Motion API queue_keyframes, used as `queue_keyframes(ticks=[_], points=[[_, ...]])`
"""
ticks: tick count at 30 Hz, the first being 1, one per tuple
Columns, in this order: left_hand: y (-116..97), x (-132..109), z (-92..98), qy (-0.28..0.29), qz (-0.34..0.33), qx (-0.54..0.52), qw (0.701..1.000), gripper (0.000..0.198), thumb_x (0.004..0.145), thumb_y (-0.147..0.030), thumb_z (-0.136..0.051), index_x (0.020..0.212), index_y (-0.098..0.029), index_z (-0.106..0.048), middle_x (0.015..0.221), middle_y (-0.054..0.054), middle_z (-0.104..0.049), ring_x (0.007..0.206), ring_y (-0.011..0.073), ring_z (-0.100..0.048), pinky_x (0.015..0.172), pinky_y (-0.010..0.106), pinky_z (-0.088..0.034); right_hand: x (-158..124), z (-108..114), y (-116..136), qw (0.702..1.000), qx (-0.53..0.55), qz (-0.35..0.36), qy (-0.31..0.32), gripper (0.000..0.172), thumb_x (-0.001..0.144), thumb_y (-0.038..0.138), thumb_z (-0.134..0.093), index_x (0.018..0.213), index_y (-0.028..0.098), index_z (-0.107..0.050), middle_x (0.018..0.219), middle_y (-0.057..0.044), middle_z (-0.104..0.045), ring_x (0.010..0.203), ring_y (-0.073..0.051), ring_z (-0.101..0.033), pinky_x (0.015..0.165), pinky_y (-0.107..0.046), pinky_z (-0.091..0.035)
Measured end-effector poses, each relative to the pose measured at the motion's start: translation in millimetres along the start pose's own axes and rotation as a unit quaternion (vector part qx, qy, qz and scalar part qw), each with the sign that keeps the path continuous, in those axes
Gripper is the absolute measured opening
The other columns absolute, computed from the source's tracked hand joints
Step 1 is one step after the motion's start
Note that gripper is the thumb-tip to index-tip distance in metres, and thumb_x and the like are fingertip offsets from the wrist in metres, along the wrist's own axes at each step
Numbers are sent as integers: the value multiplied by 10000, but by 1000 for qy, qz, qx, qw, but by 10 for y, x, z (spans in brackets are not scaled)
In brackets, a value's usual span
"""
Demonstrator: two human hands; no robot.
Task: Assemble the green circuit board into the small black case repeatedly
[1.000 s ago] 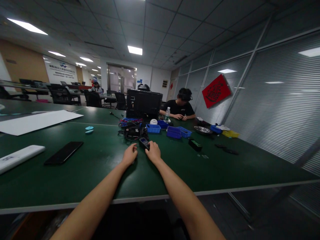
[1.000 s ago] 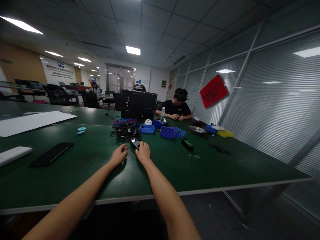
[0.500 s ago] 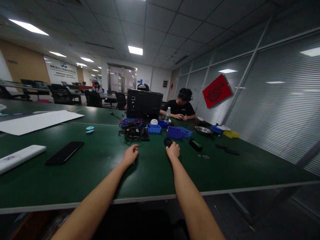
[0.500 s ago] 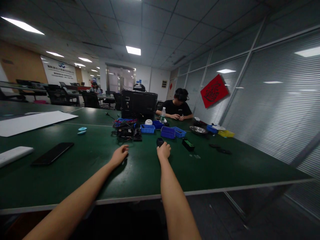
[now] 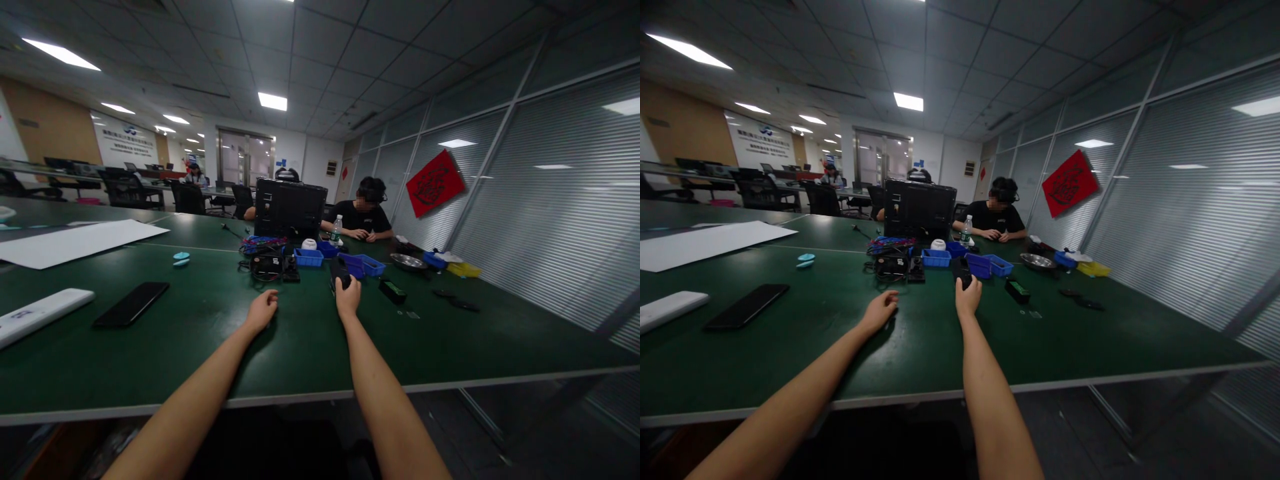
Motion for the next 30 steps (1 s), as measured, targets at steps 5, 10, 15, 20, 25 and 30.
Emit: queue_keyframes(ticks=[5, 10, 15, 20, 25, 30], points=[[-10, -7, 7, 0, -1, 3, 1000, 368, 709, -128, -468, 1066, -152, -549, 942, 50, -645, 872, 141, -592, 811, 248, -432, -47, -84, 73, 992, 44, 24, 112, 441, 861, 424, -284, 1122, 151, -511, 1039, -87, -595, 950, -186, -534, 805, -246, -364], [-56, -27, 26, 5, 0, 8, 1000, 374, 702, -106, -461, 1064, -140, -554, 932, 54, -650, 861, 138, -595, 808, 241, -431, -97, -174, 96, 975, -33, 26, 220, 445, 871, 423, -264, 871, 160, -622, 855, -92, -640, 802, -186, -578, 695, -246, -381], [-61, -26, 26, 4, -4, 3, 1000, 367, 705, -112, -464, 1059, -136, -559, 925, 53, -650, 852, 136, -596, 800, 241, -435, -141, -104, 145, 967, -118, 50, 219, 480, 872, 466, -255, 920, 158, -620, 950, -125, -603, 867, -204, -556, 721, -284, -379], [-32, -13, 14, 6, -3, 1, 1000, 355, 714, -124, -459, 1053, -149, -561, 933, 46, -650, 862, 135, -594, 809, 242, -433, -187, -64, 196, 969, -136, 110, 172, 494, 768, 534, -459, 1110, 185, -534, 1119, -131, -507, 1069, -258, -421, 821, -339, -355], [-24, -18, 17, 6, -7, 3, 1000, 344, 718, -136, -455, 1042, -149, -570, 934, 50, -651, 874, 141, -593, 810, 246, -433, -191, -140, 170, 969, -82, 111, 204, 383, 721, 386, -569, 1054, 196, -573, 1037, -92, -564, 984, -215, -491, 812, -300, -370], [-29, -19, 17, 5, -8, 5, 1000, 344, 715, -132, -457, 1038, -151, -573, 924, 46, -653, 867, 141, -596, 816, 249, -431, -180, -194, 176, 958, 54, 90, 268, 285, 771, 400, -482, 806, 178, -658, 756, -24, -642, 716, -144, -577, 632, -210, -391]])
Point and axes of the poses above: each hand's wrist, its own x-axis towards the middle knuckle, its own z-axis out of the back of the hand, y = z × x, the point moved 1 cm from there along x, towards the middle knuckle
